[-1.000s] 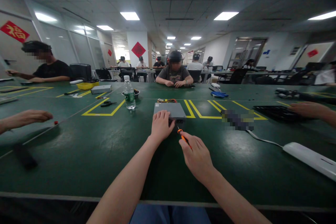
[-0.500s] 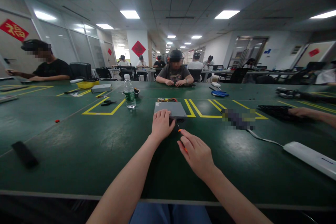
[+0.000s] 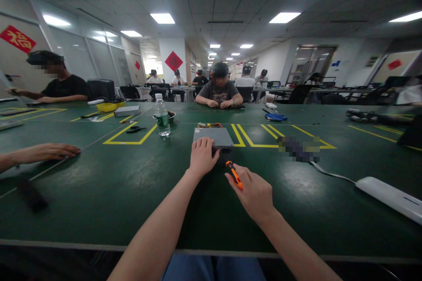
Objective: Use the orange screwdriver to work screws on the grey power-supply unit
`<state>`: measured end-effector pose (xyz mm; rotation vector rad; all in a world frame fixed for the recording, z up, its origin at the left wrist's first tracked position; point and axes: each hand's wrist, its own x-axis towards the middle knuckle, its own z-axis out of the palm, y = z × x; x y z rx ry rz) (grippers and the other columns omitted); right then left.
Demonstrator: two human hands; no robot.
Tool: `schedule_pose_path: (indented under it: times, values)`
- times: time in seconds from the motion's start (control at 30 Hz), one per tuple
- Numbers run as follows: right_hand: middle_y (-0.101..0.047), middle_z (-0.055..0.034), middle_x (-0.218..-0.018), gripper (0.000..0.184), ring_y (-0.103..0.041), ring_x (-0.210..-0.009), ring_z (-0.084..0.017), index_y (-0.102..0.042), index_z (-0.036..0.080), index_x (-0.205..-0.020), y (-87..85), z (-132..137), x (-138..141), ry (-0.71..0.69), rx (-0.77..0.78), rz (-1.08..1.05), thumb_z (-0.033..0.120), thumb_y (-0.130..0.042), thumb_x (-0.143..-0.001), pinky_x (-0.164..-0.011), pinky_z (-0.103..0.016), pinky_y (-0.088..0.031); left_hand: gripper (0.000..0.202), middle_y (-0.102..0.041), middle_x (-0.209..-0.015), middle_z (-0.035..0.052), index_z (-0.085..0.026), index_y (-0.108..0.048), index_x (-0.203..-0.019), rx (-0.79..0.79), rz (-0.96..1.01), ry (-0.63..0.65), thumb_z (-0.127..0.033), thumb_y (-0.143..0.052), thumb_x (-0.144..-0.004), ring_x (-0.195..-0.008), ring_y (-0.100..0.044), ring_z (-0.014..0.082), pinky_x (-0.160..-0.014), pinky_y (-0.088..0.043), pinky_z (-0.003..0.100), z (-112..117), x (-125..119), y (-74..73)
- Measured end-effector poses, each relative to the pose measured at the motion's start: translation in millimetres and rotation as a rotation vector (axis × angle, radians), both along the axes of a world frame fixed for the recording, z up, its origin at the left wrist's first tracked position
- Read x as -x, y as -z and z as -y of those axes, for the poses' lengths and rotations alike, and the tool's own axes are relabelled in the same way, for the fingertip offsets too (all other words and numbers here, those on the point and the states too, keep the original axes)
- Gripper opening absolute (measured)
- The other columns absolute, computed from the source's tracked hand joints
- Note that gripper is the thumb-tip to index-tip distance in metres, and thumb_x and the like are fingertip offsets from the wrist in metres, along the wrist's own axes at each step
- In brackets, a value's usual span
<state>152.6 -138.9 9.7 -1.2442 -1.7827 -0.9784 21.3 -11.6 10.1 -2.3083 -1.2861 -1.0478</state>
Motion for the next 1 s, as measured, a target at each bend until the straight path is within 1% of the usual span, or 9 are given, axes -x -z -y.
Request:
schedule_pose_path:
  times: [0.07, 0.17, 0.3, 0.4, 0.5, 0.57, 0.77, 1.0]
  values:
    - [-0.067, -0.0031, -0.080, 0.015, -0.062, -0.061, -0.012, -0.053, 0.016, -0.088, -0.4, -1, -3, 0.007, 0.014, -0.021, 0.031, -0.050, -0.089, -0.057, -0.022, -0.042, 0.031, -0.053, -0.116, 0.0084, -0.019, -0.049, -0.107, -0.001, 0.001, -0.002, -0.037, -0.050, -0.081, -0.108, -0.045, 0.0244, -0.092, -0.034, 0.038, 0, 0, -0.3]
    - [-0.068, -0.0033, -0.081, 0.016, -0.062, -0.061, -0.012, -0.054, 0.016, -0.092, -0.2, -1, -8, 0.006, 0.036, -0.070, 0.032, -0.050, -0.089, -0.056, -0.022, -0.042, 0.031, -0.052, -0.117, 0.0084, -0.020, -0.049, -0.107, 0.001, 0.000, -0.008, -0.037, -0.050, -0.081, -0.108, -0.045, 0.0243, -0.092, -0.034, 0.038, 1, 0, -0.5]
    - [-0.069, -0.0042, -0.084, 0.015, -0.064, -0.064, -0.013, -0.054, 0.015, -0.094, -1.3, 2, -18, -0.016, -0.030, -0.186, 0.028, -0.053, -0.086, -0.060, -0.021, -0.045, 0.030, -0.052, -0.118, 0.0084, -0.020, -0.049, -0.108, 0.012, -0.012, -0.004, -0.037, -0.048, -0.082, -0.110, -0.044, 0.0241, -0.093, -0.033, 0.038, 0, 1, -0.2]
    - [-0.068, -0.0030, -0.076, 0.014, -0.063, -0.059, -0.013, -0.056, 0.016, -0.090, -2.4, 5, -25, 0.038, -0.057, -0.228, 0.028, -0.055, -0.084, -0.057, -0.022, -0.044, 0.030, -0.052, -0.117, 0.0080, -0.021, -0.049, -0.108, 0.027, -0.013, -0.002, -0.038, -0.048, -0.083, -0.110, -0.044, 0.0238, -0.094, -0.033, 0.038, -1, 1, -0.2]
    - [-0.067, -0.0017, -0.071, 0.014, -0.061, -0.055, -0.013, -0.057, 0.016, -0.088, -2.5, 6, -30, 0.111, -0.055, -0.239, 0.029, -0.054, -0.083, -0.052, -0.022, -0.042, 0.030, -0.051, -0.117, 0.0078, -0.021, -0.049, -0.108, 0.038, -0.011, 0.004, -0.038, -0.048, -0.083, -0.111, -0.044, 0.0237, -0.094, -0.033, 0.039, -1, 2, -0.8]
    - [-0.066, -0.0014, -0.070, 0.014, -0.060, -0.053, -0.013, -0.057, 0.016, -0.088, -2.3, 6, -31, 0.128, -0.051, -0.237, 0.029, -0.054, -0.084, -0.051, -0.022, -0.041, 0.030, -0.051, -0.117, 0.0079, -0.021, -0.049, -0.108, 0.035, -0.012, 0.013, -0.038, -0.048, -0.083, -0.110, -0.044, 0.0237, -0.094, -0.032, 0.039, -2, 2, -1.2]
    - [-0.066, -0.0016, -0.071, 0.016, -0.061, -0.054, -0.013, -0.057, 0.016, -0.090, -0.1, 4, -31, 0.114, -0.012, -0.234, 0.030, -0.052, -0.086, -0.052, -0.022, -0.041, 0.031, -0.051, -0.115, 0.0078, -0.022, -0.049, -0.109, 0.041, -0.008, 0.013, -0.038, -0.049, -0.082, -0.108, -0.045, 0.0237, -0.093, -0.033, 0.039, -2, 2, -1.2]
    - [-0.066, -0.0019, -0.075, 0.016, -0.061, -0.056, -0.013, -0.055, 0.016, -0.093, 0.8, 3, -31, 0.114, -0.006, -0.216, 0.030, -0.052, -0.087, -0.054, -0.022, -0.041, 0.030, -0.052, -0.115, 0.0080, -0.021, -0.049, -0.108, 0.027, -0.005, 0.015, -0.037, -0.049, -0.082, -0.107, -0.045, 0.0239, -0.093, -0.033, 0.039, -2, 2, -0.8]
